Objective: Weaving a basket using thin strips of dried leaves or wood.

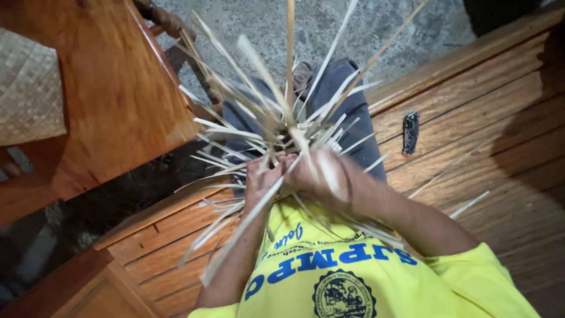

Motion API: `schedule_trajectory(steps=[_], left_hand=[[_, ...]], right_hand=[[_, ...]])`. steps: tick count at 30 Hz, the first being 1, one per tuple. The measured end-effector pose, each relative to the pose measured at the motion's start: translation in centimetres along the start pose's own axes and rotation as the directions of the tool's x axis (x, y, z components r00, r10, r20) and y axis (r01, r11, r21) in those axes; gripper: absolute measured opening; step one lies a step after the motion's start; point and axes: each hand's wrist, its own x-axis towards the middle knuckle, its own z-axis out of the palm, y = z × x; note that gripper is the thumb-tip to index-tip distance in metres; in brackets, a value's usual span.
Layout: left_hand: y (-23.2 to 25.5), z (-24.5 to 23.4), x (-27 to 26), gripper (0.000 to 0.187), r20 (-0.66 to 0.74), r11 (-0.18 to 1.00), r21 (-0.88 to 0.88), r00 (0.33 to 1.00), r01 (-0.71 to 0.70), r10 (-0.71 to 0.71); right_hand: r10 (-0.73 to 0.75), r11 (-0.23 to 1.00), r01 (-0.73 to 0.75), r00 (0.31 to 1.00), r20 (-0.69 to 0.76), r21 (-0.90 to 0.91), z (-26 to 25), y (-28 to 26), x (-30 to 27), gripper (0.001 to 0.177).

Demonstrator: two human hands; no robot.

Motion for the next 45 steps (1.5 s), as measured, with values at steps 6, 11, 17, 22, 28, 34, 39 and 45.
schedule_trajectory(steps=[6, 11, 17, 22, 28, 34, 39, 45], left_hand=[[0.5, -2.6, 2.0, 0.061, 0.195, 0.865, 0.360, 0.879, 0.350, -0.436], [1.8, -4.8, 0.7, 0.044, 0.399, 0.930, 0.181, 0.840, 0.321, -0.367], [1.9, -7.1, -0.5, 0.014, 0.333, 0.987, 0.064, 0.930, 0.145, -0.158], [1.3, -7.1, -1.7, 0.019, 0.364, 0.999, 0.042, 0.931, 0.022, -0.035], [3.6, -7.2, -1.9, 0.020, 0.331, 0.988, 0.152, 0.943, -0.031, -0.022], [3.9, -6.4, -2.5, 0.021, 0.278, 0.974, 0.214, 0.961, -0.070, 0.008], [5.1, -5.5, -3.4, 0.020, 0.248, 0.961, 0.150, 0.949, -0.234, 0.193], [1.5, -4.6, -5.1, 0.010, 0.354, 0.361, 0.685, 0.723, -0.632, 0.593]], right_hand=[[-0.603, 0.717, 0.337, 0.739, -0.301, -0.610, 0.3, 10.1, 2.9, 0.025], [-0.608, 0.735, 0.333, 0.709, -0.357, -0.590, 1.2, 11.6, 3.1, 0.020], [-0.540, 0.806, 0.358, 0.771, -0.337, -0.472, -0.2, 6.2, 2.7, 0.019], [-0.439, 0.867, 0.293, 0.833, -0.337, -0.403, 1.6, 6.2, 1.5, 0.016], [-0.472, 0.786, 0.337, 0.869, -0.151, -0.519, 2.0, 5.3, 2.6, 0.024], [-0.518, 0.722, 0.389, 0.852, -0.074, -0.572, 1.9, 5.0, 2.9, 0.029], [-0.539, 0.710, 0.396, 0.838, -0.088, -0.583, 3.5, 10.0, 4.5, 0.022], [-0.435, 0.788, 0.309, 0.892, -0.125, -0.533, 1.8, 6.6, 5.6, 0.017]])
